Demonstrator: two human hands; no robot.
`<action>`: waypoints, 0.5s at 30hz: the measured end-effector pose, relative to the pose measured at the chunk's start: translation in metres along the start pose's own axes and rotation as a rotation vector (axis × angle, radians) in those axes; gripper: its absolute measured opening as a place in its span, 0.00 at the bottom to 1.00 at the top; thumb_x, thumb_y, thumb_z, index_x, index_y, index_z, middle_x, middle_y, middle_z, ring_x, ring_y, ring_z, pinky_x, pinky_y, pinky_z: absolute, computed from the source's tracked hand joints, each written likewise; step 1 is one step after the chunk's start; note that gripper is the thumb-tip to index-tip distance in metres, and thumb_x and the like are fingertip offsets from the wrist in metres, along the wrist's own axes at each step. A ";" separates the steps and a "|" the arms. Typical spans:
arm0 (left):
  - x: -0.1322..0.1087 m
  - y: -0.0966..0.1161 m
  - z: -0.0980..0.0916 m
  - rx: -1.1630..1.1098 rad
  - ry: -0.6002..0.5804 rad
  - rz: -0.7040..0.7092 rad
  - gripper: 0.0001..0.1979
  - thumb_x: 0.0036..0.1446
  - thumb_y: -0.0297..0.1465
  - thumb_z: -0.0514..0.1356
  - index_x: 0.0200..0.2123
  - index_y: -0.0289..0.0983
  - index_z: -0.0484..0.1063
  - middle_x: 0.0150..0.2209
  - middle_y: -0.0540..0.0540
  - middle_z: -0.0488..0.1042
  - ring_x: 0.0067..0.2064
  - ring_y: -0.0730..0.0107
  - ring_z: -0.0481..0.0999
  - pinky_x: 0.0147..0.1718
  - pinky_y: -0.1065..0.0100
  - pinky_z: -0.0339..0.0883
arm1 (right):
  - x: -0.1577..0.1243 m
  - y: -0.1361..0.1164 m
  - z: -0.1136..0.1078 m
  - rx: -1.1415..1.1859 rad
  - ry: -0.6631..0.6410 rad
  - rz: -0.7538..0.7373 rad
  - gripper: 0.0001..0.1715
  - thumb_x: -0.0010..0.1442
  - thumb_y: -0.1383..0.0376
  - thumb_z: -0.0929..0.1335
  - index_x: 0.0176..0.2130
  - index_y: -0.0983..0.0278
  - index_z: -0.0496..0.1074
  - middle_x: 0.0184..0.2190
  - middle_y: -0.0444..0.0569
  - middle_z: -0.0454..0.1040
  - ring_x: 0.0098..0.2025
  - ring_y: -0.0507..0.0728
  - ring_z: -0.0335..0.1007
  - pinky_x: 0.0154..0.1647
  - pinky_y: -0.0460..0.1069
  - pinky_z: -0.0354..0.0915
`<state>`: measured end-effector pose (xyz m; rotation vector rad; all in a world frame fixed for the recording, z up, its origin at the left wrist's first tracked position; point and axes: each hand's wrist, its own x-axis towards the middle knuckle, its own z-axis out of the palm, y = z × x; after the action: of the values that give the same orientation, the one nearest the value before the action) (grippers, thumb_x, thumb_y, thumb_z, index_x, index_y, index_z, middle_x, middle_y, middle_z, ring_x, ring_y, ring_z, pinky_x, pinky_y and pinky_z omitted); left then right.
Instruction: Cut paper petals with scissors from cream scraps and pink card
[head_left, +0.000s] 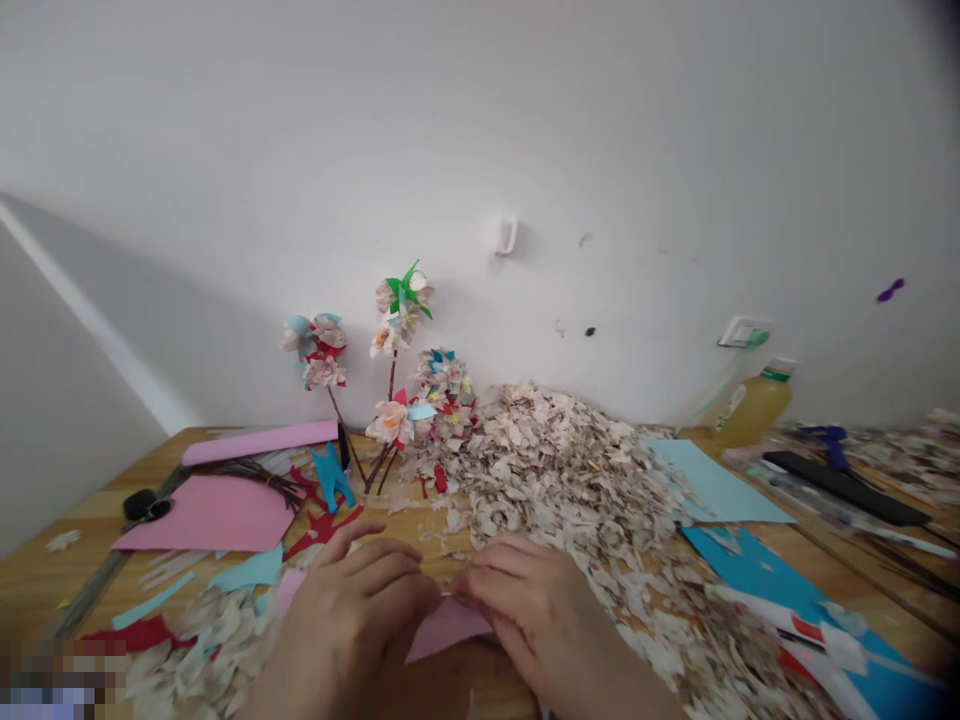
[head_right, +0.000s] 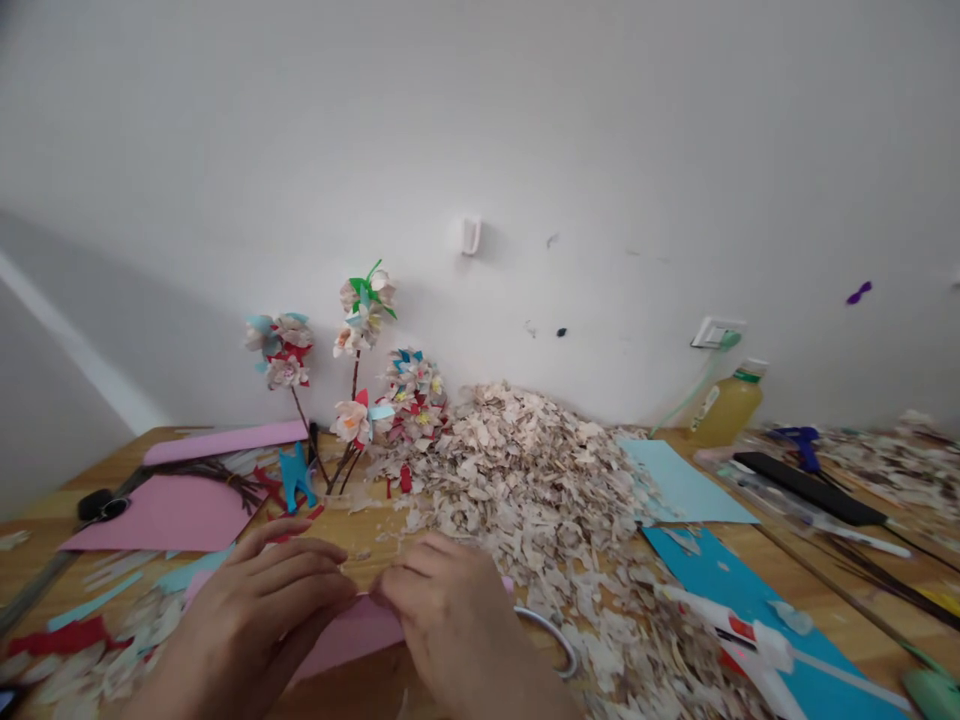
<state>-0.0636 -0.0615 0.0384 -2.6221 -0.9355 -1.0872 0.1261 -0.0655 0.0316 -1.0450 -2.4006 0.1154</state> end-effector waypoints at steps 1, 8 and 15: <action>0.000 -0.001 -0.001 -0.010 -0.008 -0.027 0.07 0.52 0.24 0.55 0.29 0.42 0.71 0.26 0.54 0.76 0.31 0.72 0.74 0.42 0.63 0.60 | 0.001 0.001 -0.002 0.002 0.003 -0.004 0.12 0.58 0.74 0.61 0.31 0.64 0.71 0.27 0.46 0.72 0.32 0.55 0.65 0.31 0.48 0.60; -0.004 -0.013 -0.010 -0.034 -0.081 -0.110 0.06 0.53 0.27 0.56 0.30 0.44 0.71 0.29 0.56 0.77 0.33 0.73 0.75 0.44 0.64 0.59 | 0.006 0.008 -0.020 0.044 0.002 -0.012 0.13 0.60 0.71 0.61 0.35 0.62 0.73 0.30 0.44 0.75 0.35 0.53 0.65 0.35 0.47 0.60; -0.007 -0.023 -0.016 -0.016 -0.101 -0.186 0.06 0.54 0.31 0.55 0.27 0.43 0.72 0.28 0.52 0.77 0.32 0.69 0.75 0.36 0.65 0.65 | -0.003 0.026 -0.037 0.052 0.061 0.019 0.13 0.59 0.72 0.61 0.35 0.62 0.73 0.32 0.46 0.76 0.36 0.54 0.66 0.36 0.48 0.62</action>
<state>-0.0907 -0.0524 0.0429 -2.6675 -1.2182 -1.0123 0.1631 -0.0545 0.0549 -1.0325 -2.3214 0.1499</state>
